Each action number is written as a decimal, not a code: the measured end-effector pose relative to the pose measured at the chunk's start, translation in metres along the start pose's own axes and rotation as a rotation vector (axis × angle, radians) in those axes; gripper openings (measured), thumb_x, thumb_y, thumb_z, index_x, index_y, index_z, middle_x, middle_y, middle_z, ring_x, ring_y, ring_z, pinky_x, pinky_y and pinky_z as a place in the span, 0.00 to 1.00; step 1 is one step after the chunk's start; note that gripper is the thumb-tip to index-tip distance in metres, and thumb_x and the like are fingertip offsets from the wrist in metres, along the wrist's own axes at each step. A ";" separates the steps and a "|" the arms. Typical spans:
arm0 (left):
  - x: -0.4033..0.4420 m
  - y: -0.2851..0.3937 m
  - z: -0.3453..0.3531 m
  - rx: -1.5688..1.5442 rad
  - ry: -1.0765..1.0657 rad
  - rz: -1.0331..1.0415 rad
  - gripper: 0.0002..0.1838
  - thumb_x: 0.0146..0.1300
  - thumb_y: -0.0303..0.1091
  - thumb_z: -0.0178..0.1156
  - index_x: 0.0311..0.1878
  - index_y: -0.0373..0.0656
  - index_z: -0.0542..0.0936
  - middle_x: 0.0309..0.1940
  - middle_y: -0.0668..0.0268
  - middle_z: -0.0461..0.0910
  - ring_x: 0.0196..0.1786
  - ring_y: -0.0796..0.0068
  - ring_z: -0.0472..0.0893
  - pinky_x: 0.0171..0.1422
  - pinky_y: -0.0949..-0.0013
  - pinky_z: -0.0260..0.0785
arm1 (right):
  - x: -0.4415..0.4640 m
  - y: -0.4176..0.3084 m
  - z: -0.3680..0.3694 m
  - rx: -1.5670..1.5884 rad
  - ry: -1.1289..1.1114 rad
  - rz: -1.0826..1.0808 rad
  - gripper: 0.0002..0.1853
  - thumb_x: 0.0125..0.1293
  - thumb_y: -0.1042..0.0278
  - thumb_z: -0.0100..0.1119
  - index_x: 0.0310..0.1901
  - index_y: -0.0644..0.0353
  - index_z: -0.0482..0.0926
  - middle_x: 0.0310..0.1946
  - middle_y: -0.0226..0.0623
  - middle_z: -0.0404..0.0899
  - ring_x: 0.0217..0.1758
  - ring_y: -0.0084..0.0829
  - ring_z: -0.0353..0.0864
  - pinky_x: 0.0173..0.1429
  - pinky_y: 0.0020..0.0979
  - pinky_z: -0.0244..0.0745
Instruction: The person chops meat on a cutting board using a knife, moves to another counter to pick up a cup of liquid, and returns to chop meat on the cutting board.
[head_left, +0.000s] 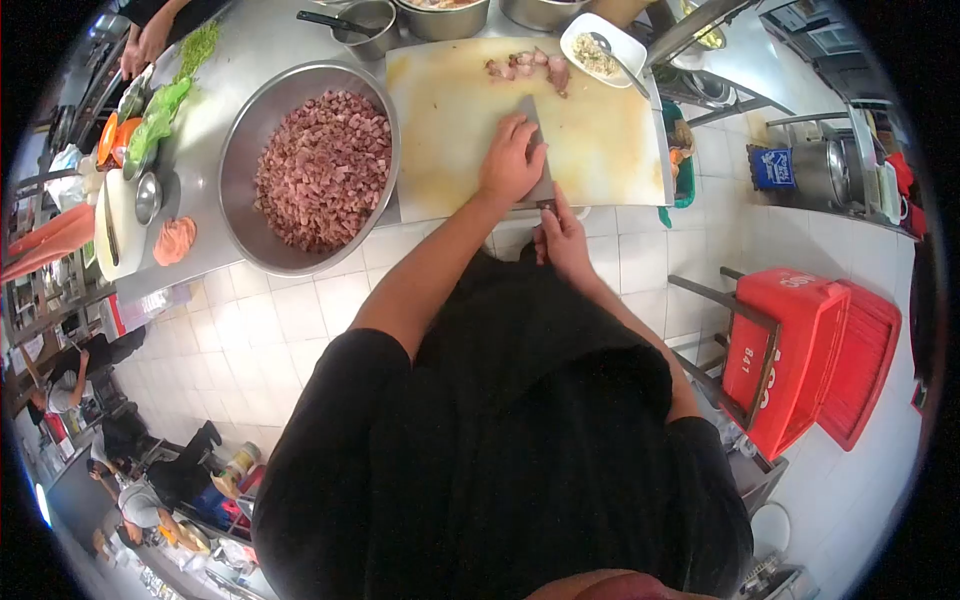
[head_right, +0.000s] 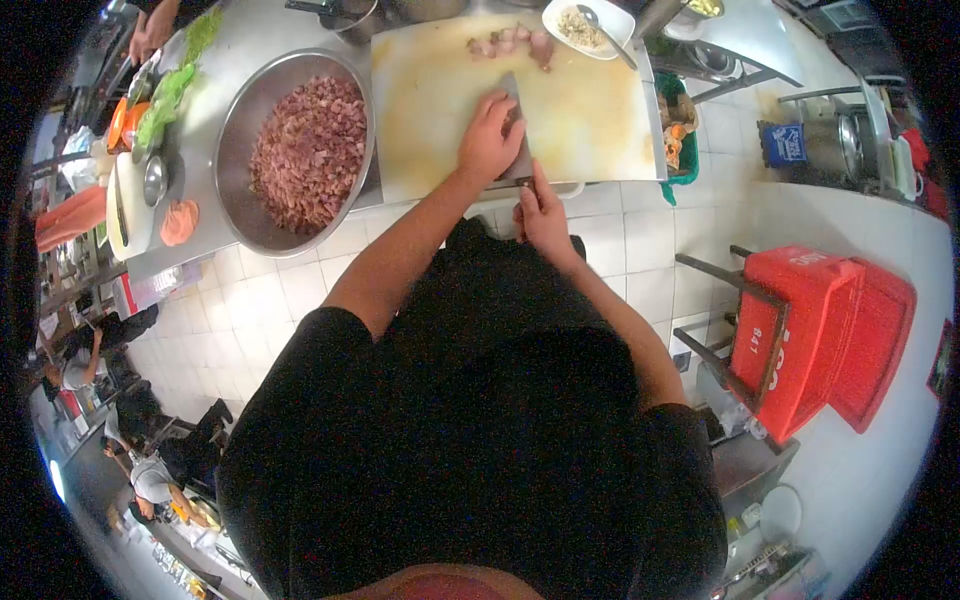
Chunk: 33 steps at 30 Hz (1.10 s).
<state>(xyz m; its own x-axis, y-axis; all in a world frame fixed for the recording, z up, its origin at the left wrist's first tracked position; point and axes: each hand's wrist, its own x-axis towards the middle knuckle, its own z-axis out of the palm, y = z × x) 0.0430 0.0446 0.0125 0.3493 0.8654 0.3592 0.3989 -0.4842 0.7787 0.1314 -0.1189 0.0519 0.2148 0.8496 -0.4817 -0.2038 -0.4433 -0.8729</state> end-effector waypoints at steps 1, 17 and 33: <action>0.000 -0.002 0.000 0.002 0.021 -0.009 0.19 0.69 0.35 0.67 0.59 0.37 0.81 0.65 0.49 0.78 0.61 0.49 0.84 0.65 0.57 0.79 | 0.002 -0.002 0.004 0.013 -0.032 -0.004 0.33 0.86 0.64 0.48 0.87 0.42 0.52 0.28 0.31 0.74 0.22 0.22 0.72 0.24 0.27 0.73; 0.029 0.009 -0.245 0.250 0.699 0.129 0.07 0.66 0.22 0.64 0.46 0.37 0.85 0.51 0.49 0.84 0.57 0.45 0.84 0.63 0.53 0.78 | -0.011 -0.150 0.123 -0.332 -0.406 -0.377 0.33 0.80 0.70 0.56 0.84 0.50 0.62 0.31 0.29 0.80 0.28 0.24 0.76 0.38 0.30 0.81; -0.028 -0.030 -0.308 0.307 0.660 -0.034 0.15 0.79 0.36 0.56 0.56 0.35 0.84 0.55 0.46 0.83 0.61 0.44 0.81 0.69 0.51 0.71 | 0.031 -0.037 -0.024 -1.136 0.245 -0.890 0.22 0.62 0.67 0.73 0.59 0.49 0.85 0.37 0.43 0.84 0.40 0.51 0.86 0.46 0.46 0.82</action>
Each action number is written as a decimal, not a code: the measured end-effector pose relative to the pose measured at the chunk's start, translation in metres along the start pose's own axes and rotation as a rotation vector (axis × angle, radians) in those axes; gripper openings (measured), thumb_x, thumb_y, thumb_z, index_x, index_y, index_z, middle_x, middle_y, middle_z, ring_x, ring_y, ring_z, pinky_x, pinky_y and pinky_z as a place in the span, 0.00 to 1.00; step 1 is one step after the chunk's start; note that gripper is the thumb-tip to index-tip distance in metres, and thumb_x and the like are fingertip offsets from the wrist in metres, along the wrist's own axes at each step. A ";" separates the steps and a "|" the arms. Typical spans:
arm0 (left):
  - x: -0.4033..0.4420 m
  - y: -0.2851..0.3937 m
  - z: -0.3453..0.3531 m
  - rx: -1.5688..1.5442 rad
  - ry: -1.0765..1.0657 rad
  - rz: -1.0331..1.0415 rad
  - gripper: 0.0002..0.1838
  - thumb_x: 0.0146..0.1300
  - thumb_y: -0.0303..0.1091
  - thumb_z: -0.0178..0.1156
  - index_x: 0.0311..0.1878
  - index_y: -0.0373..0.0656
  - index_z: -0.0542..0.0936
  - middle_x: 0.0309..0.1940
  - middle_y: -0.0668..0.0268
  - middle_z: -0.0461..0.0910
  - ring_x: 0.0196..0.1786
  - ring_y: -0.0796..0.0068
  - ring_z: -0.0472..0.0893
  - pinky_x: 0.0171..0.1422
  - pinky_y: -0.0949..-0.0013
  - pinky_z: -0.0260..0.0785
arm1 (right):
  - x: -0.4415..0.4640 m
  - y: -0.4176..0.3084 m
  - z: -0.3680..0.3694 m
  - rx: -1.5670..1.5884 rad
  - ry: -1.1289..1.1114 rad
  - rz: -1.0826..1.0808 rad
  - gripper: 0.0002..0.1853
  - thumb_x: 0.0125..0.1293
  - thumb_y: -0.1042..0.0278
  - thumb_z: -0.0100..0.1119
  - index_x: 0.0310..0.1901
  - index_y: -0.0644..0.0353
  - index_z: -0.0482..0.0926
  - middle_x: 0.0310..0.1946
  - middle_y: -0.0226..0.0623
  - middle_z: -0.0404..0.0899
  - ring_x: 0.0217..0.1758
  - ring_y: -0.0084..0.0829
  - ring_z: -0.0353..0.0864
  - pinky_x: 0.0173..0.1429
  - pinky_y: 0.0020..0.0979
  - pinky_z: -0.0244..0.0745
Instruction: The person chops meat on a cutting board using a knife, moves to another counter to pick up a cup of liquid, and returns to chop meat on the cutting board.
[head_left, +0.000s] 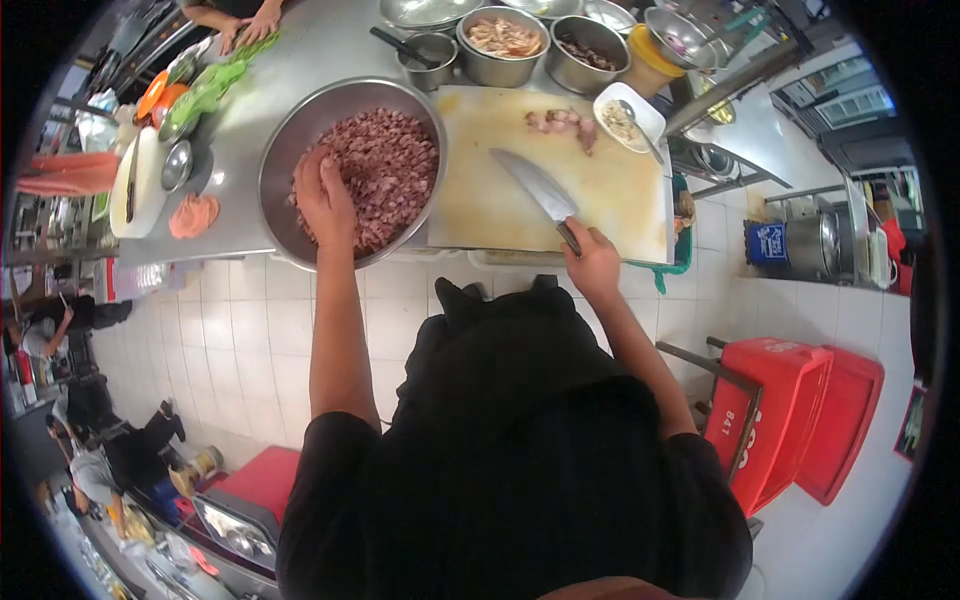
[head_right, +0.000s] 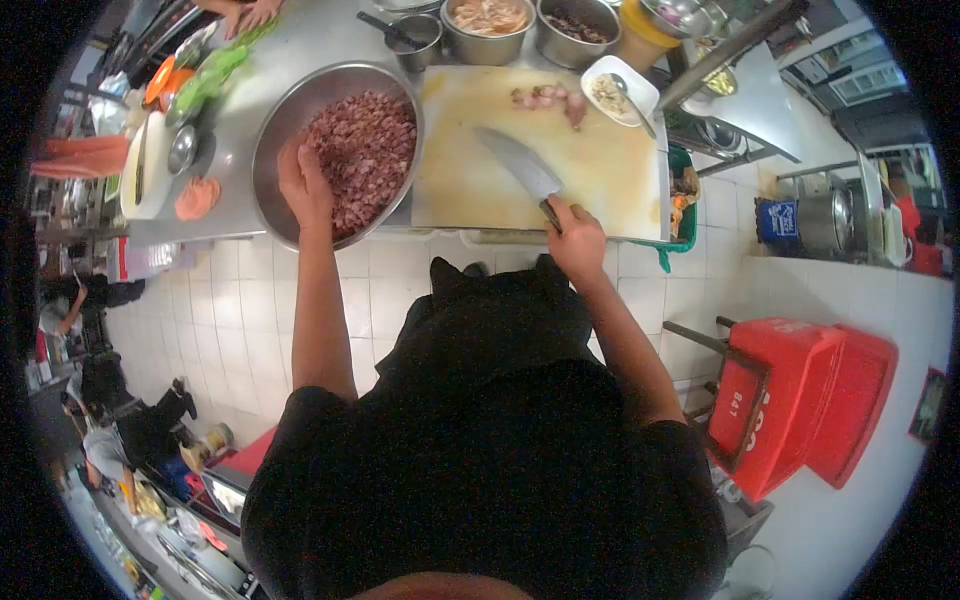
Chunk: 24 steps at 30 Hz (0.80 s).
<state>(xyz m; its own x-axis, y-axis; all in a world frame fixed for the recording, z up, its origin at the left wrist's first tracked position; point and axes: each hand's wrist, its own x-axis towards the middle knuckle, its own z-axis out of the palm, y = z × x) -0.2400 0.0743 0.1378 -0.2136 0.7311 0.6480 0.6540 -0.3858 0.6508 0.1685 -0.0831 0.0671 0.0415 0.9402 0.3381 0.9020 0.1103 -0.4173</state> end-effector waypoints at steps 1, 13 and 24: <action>0.000 0.004 0.001 0.010 -0.005 0.017 0.16 0.80 0.37 0.55 0.57 0.34 0.84 0.55 0.46 0.83 0.61 0.43 0.80 0.70 0.51 0.70 | -0.001 0.003 0.001 -0.013 0.010 -0.022 0.22 0.62 0.67 0.73 0.59 0.49 0.85 0.37 0.43 0.84 0.40 0.51 0.86 0.46 0.47 0.81; -0.016 0.044 0.013 0.030 0.013 0.100 0.18 0.80 0.35 0.53 0.60 0.33 0.83 0.60 0.46 0.83 0.64 0.43 0.80 0.75 0.50 0.68 | 0.076 0.118 -0.039 0.721 0.327 0.755 0.37 0.75 0.60 0.68 0.78 0.64 0.64 0.38 0.40 0.85 0.31 0.26 0.83 0.34 0.31 0.80; -0.049 0.063 0.013 0.195 0.007 0.021 0.18 0.81 0.36 0.52 0.59 0.31 0.82 0.58 0.48 0.83 0.61 0.46 0.80 0.69 0.52 0.71 | 0.177 0.233 0.011 1.235 0.436 0.882 0.20 0.76 0.62 0.67 0.61 0.66 0.80 0.27 0.31 0.76 0.24 0.23 0.76 0.29 0.29 0.70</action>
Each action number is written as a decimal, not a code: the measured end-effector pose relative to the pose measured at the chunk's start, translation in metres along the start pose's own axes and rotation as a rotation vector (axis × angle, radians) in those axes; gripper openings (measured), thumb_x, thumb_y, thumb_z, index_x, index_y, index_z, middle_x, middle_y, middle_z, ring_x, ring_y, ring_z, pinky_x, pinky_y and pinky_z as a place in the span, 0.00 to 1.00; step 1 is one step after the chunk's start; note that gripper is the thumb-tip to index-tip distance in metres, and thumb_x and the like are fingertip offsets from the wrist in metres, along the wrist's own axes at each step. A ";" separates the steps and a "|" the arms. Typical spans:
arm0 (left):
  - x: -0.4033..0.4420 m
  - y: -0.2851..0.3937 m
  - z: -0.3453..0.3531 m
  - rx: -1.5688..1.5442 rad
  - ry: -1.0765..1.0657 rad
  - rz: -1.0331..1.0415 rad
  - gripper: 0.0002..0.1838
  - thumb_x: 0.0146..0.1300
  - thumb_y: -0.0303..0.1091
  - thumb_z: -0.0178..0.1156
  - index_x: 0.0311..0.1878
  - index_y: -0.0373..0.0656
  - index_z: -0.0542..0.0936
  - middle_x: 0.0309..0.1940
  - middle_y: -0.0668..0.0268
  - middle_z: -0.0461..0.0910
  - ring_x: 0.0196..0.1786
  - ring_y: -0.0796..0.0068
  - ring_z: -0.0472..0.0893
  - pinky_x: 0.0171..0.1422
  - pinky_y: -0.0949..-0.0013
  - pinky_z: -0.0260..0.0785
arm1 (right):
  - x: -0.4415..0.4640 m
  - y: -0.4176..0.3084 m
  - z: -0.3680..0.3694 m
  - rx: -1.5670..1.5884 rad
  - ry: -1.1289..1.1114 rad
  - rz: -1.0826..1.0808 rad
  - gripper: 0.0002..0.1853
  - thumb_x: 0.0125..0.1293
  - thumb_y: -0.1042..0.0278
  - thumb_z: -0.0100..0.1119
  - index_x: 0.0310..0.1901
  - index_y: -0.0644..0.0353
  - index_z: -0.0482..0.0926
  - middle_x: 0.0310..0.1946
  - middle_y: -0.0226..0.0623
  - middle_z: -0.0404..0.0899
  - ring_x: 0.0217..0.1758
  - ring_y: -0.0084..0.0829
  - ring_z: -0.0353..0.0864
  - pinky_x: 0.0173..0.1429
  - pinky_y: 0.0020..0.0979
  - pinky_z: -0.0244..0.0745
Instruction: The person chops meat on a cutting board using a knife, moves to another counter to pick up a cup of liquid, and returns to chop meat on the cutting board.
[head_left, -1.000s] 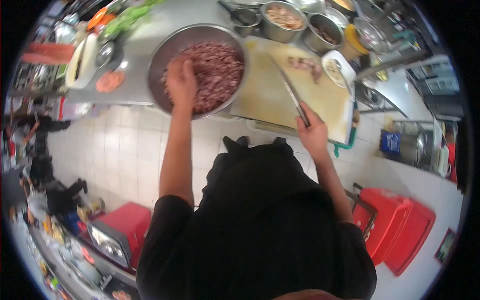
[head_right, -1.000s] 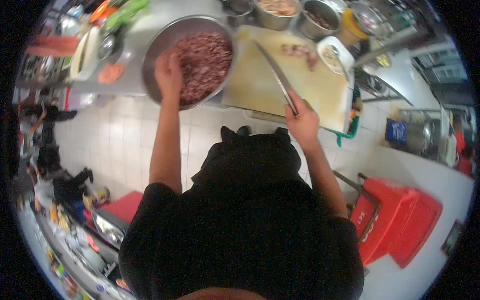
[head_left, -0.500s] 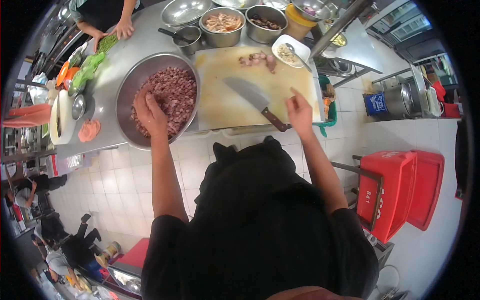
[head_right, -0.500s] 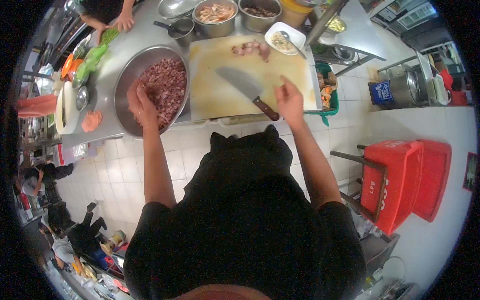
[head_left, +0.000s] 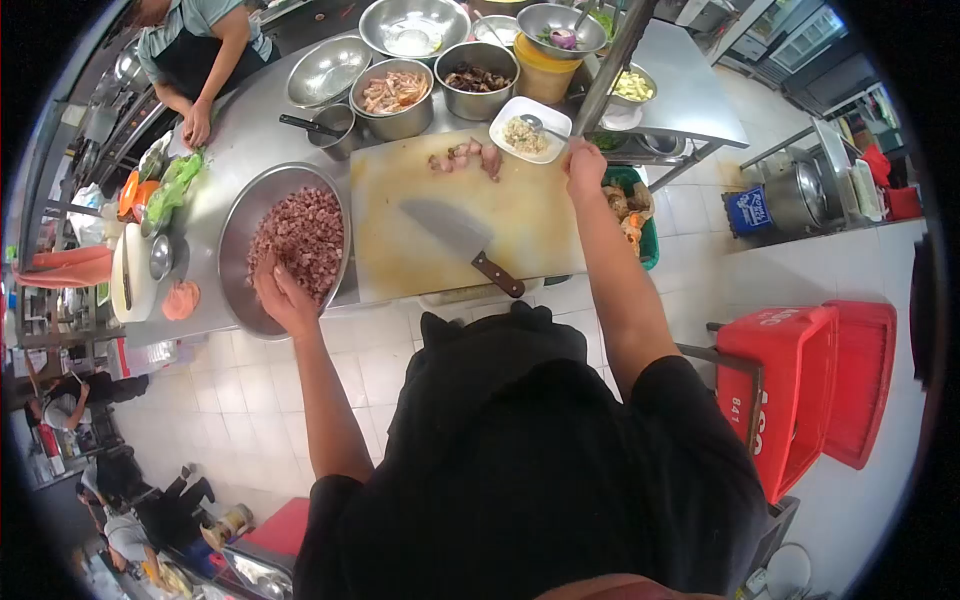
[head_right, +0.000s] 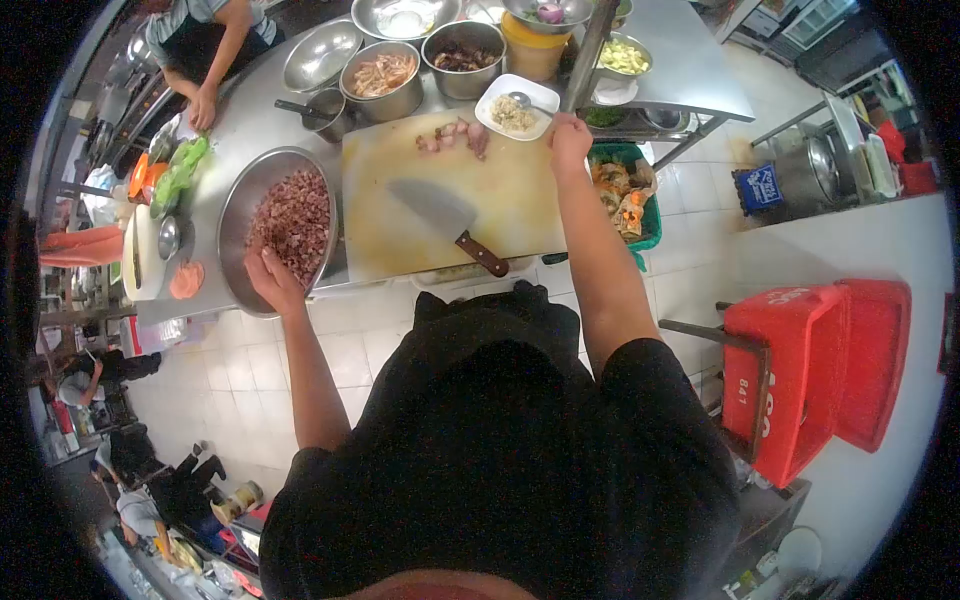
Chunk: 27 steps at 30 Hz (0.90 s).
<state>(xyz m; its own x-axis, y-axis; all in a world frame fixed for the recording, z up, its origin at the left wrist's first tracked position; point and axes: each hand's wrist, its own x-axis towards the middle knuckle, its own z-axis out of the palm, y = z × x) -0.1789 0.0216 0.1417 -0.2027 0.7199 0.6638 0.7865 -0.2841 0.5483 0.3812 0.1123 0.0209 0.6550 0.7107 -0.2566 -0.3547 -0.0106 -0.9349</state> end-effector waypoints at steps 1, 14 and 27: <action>-0.003 0.007 0.001 0.003 0.009 0.005 0.18 0.81 0.36 0.52 0.59 0.31 0.82 0.58 0.48 0.83 0.61 0.46 0.80 0.69 0.52 0.71 | -0.003 -0.013 0.013 -0.006 0.054 -0.017 0.17 0.76 0.63 0.67 0.57 0.66 0.82 0.25 0.31 0.76 0.23 0.23 0.75 0.28 0.29 0.69; -0.028 0.024 0.014 0.010 0.073 -0.051 0.15 0.80 0.33 0.54 0.59 0.33 0.82 0.59 0.49 0.83 0.63 0.46 0.79 0.72 0.52 0.68 | -0.036 -0.019 -0.035 -0.475 -0.152 -0.622 0.14 0.80 0.65 0.60 0.54 0.69 0.84 0.33 0.35 0.86 0.33 0.25 0.83 0.41 0.31 0.79; -0.014 0.073 0.038 0.018 0.007 0.091 0.13 0.77 0.28 0.57 0.58 0.33 0.82 0.55 0.48 0.82 0.60 0.48 0.80 0.68 0.50 0.70 | -0.038 -0.014 -0.028 0.109 -0.157 0.105 0.14 0.83 0.63 0.57 0.52 0.67 0.83 0.29 0.32 0.78 0.27 0.24 0.76 0.31 0.28 0.73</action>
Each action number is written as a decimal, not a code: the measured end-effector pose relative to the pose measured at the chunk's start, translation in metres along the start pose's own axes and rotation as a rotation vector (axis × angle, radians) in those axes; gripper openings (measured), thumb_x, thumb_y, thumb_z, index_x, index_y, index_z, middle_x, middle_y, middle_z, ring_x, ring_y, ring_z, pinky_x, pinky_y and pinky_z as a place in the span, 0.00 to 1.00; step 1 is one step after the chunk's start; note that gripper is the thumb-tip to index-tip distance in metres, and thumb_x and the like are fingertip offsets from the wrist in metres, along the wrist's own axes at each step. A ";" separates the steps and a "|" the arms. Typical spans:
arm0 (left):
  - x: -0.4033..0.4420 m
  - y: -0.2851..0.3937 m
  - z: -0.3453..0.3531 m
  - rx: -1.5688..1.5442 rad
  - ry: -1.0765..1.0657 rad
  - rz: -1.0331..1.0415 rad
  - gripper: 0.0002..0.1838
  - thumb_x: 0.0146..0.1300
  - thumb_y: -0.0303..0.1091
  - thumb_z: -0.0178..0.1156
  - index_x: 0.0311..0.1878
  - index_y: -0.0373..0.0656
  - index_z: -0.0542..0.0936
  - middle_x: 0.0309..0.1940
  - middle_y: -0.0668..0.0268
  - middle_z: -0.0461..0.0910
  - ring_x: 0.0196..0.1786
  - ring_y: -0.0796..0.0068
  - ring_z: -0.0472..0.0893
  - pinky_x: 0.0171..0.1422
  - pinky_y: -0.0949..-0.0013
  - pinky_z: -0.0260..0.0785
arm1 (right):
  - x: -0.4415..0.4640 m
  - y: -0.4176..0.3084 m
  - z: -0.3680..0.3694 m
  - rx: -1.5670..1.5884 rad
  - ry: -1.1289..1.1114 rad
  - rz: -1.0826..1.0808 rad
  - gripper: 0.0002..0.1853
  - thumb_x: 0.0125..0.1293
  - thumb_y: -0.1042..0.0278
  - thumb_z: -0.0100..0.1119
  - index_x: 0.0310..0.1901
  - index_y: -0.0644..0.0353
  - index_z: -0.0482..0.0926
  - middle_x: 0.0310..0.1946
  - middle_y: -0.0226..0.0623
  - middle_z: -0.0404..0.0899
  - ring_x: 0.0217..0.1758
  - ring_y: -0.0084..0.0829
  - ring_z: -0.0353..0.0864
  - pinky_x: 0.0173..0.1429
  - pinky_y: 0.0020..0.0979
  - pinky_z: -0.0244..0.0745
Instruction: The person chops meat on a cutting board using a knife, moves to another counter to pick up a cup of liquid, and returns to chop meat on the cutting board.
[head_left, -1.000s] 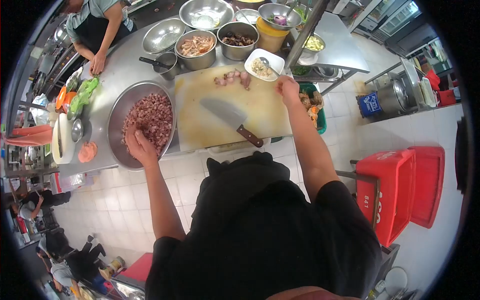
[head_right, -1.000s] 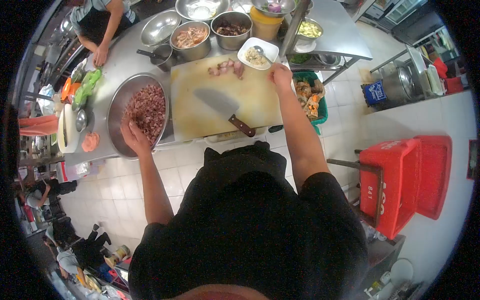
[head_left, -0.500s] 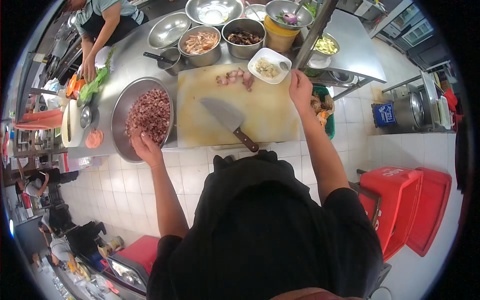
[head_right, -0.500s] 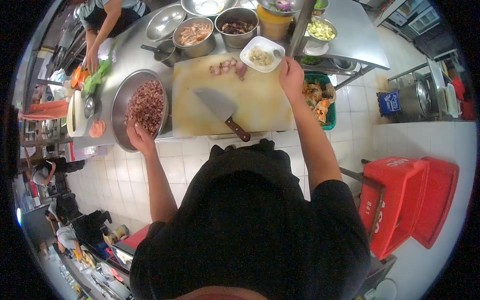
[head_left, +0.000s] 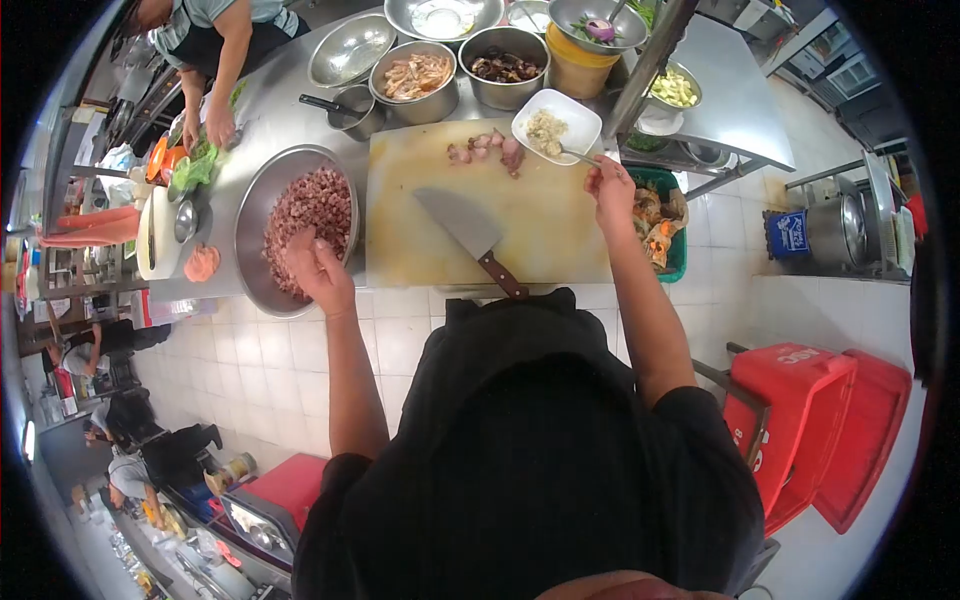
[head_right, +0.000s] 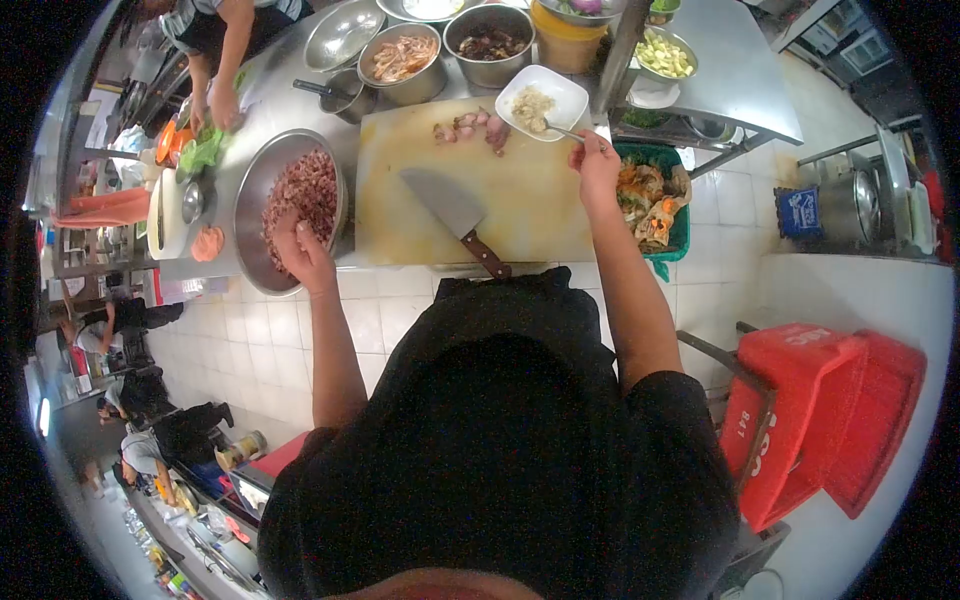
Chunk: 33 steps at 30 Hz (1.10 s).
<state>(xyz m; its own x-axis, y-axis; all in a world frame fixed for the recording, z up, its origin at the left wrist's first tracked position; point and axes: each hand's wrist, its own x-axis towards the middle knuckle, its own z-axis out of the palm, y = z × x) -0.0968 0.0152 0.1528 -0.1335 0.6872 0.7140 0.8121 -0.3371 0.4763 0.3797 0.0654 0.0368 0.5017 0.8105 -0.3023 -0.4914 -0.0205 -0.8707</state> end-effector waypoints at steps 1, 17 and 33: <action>0.001 0.002 0.003 0.011 -0.005 0.025 0.13 0.77 0.28 0.57 0.58 0.33 0.82 0.56 0.48 0.82 0.60 0.47 0.79 0.69 0.50 0.70 | 0.002 -0.003 0.002 0.025 0.016 0.025 0.13 0.83 0.63 0.56 0.52 0.67 0.82 0.29 0.32 0.78 0.27 0.24 0.76 0.31 0.28 0.73; -0.016 0.020 0.040 -0.174 -0.114 0.009 0.14 0.75 0.27 0.57 0.59 0.33 0.81 0.56 0.47 0.82 0.61 0.46 0.80 0.70 0.51 0.70 | 0.018 -0.002 -0.010 -0.075 -0.027 -0.083 0.13 0.85 0.61 0.54 0.52 0.63 0.82 0.29 0.30 0.78 0.27 0.23 0.75 0.33 0.29 0.75; -0.033 0.036 0.050 -0.310 -0.175 -0.072 0.13 0.77 0.28 0.55 0.57 0.32 0.81 0.53 0.49 0.83 0.56 0.51 0.81 0.67 0.55 0.72 | 0.011 -0.038 -0.008 0.102 0.037 0.020 0.16 0.84 0.57 0.52 0.49 0.63 0.81 0.28 0.31 0.79 0.27 0.25 0.77 0.33 0.30 0.76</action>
<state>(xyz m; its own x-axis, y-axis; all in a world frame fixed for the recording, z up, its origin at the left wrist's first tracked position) -0.0352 0.0127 0.1211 -0.0632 0.8072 0.5868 0.5895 -0.4443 0.6746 0.4094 0.0709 0.0637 0.5162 0.7883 -0.3349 -0.5703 0.0246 -0.8211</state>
